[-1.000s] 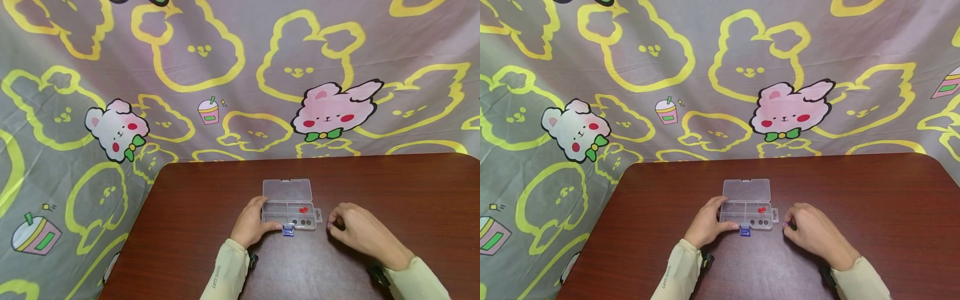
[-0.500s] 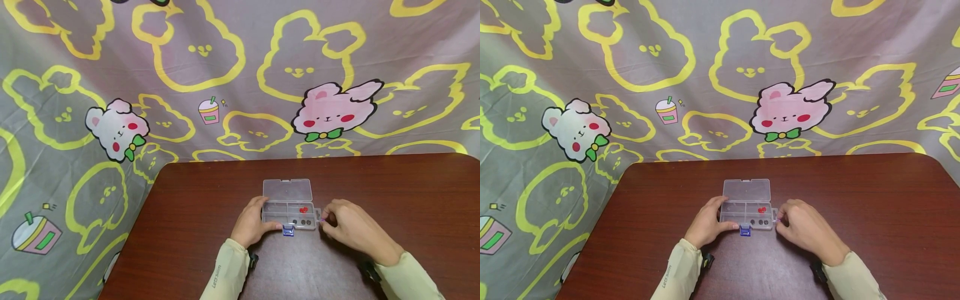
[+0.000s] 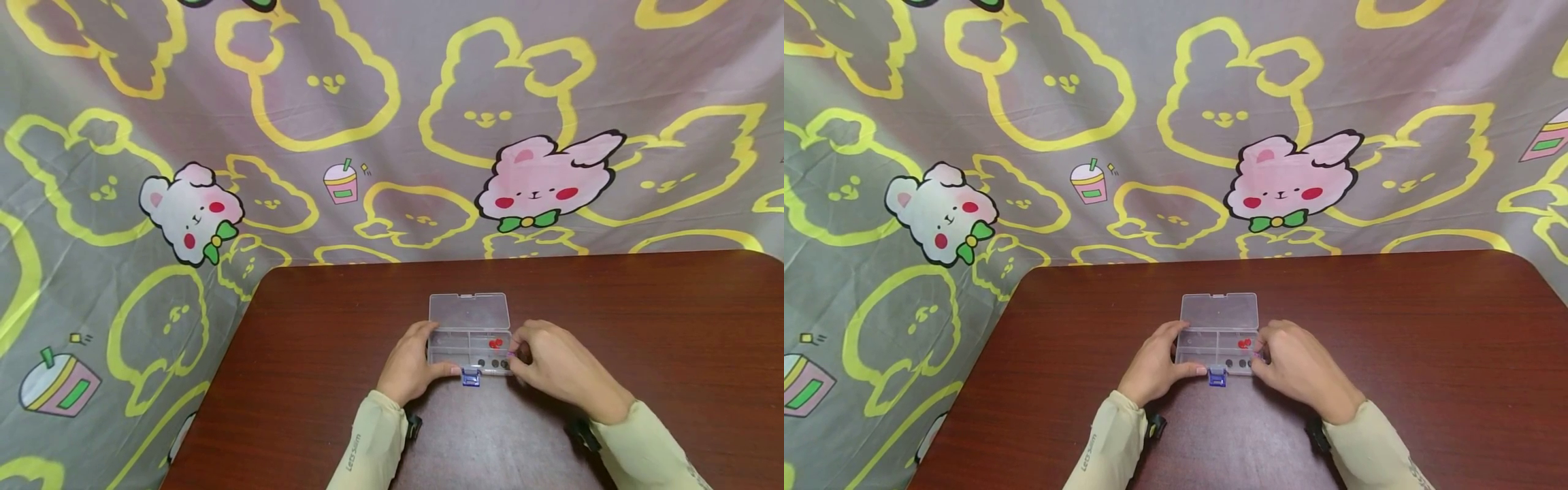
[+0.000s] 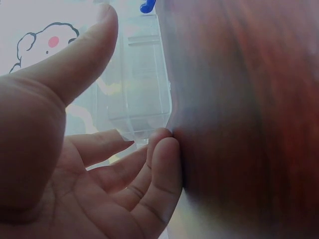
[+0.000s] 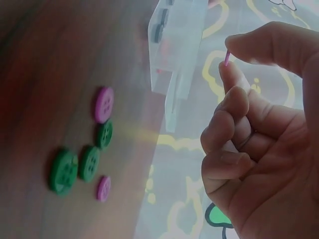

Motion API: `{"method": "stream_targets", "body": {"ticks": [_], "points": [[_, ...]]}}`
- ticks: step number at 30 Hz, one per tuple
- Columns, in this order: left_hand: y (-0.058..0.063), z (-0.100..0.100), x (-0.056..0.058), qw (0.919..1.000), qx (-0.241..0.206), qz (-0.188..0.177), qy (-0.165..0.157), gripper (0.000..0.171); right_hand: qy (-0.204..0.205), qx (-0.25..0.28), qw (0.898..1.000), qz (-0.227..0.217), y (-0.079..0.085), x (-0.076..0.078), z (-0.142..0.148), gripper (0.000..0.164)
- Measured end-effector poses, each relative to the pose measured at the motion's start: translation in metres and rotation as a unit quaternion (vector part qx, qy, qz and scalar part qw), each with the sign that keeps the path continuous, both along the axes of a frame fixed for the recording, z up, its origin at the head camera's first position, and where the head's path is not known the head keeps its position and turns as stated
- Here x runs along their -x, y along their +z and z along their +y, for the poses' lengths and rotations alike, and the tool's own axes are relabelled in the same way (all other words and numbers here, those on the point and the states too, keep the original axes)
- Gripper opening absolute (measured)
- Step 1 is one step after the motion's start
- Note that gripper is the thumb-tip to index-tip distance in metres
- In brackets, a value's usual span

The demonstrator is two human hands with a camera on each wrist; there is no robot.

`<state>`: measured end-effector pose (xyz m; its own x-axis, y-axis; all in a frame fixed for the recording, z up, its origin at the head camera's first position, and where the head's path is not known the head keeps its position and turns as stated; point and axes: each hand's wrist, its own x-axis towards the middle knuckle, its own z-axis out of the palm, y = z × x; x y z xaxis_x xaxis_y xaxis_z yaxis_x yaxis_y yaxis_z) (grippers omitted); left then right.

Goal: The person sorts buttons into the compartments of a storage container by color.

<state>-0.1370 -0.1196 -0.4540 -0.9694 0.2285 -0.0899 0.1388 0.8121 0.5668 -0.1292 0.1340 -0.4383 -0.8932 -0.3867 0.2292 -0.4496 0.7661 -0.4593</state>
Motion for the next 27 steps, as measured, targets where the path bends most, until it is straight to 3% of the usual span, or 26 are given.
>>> {"method": "stream_targets", "body": {"ticks": [27], "points": [[-0.001, -0.001, 0.0, 0.9994, 0.006, 0.029, -0.015, 0.088, 0.004, 0.026, 0.999, 0.02, -0.007, 0.019, -0.034, 0.007]]}}
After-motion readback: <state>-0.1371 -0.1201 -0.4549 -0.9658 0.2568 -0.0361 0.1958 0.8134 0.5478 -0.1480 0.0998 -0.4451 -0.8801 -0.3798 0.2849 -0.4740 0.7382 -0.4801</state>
